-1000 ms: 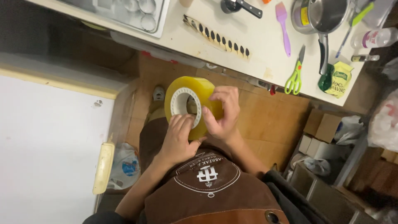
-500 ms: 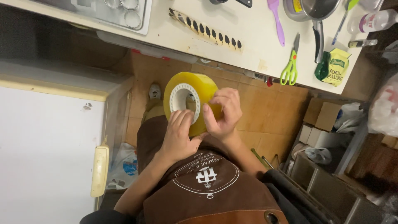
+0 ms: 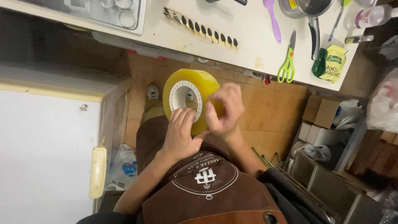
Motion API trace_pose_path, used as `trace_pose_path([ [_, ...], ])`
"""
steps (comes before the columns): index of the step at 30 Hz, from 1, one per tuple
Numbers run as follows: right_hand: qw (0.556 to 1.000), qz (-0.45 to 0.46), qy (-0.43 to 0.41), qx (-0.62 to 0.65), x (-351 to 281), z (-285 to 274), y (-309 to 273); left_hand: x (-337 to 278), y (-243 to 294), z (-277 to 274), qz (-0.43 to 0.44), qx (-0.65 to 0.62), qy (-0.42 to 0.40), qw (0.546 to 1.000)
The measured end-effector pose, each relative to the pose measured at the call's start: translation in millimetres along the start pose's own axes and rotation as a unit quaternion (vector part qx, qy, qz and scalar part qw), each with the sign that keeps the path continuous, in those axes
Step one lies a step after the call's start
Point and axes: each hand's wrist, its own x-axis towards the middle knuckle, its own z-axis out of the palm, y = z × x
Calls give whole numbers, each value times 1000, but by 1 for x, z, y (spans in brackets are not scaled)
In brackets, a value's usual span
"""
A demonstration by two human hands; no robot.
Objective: Picking up chocolate leaf decorations from a parchment strip and securing them with tape.
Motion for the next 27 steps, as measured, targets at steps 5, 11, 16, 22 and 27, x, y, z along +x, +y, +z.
trace_pose_path([
  [5,999,22,-26,31,14,-2,-10,-6,-4,9,17,3,25,1000],
  [11,999,-31,9,-12,16,-18,-19,-14,-3,19,52,7,49,997],
  [16,996,-64,58,-10,16,-19,-27,-19,-5,20,87,22,63,994],
  [22,987,-101,93,88,20,-39,-38,-27,4,29,160,132,153,966],
  [27,976,-152,119,106,37,-52,-68,-25,2,29,233,149,214,937],
])
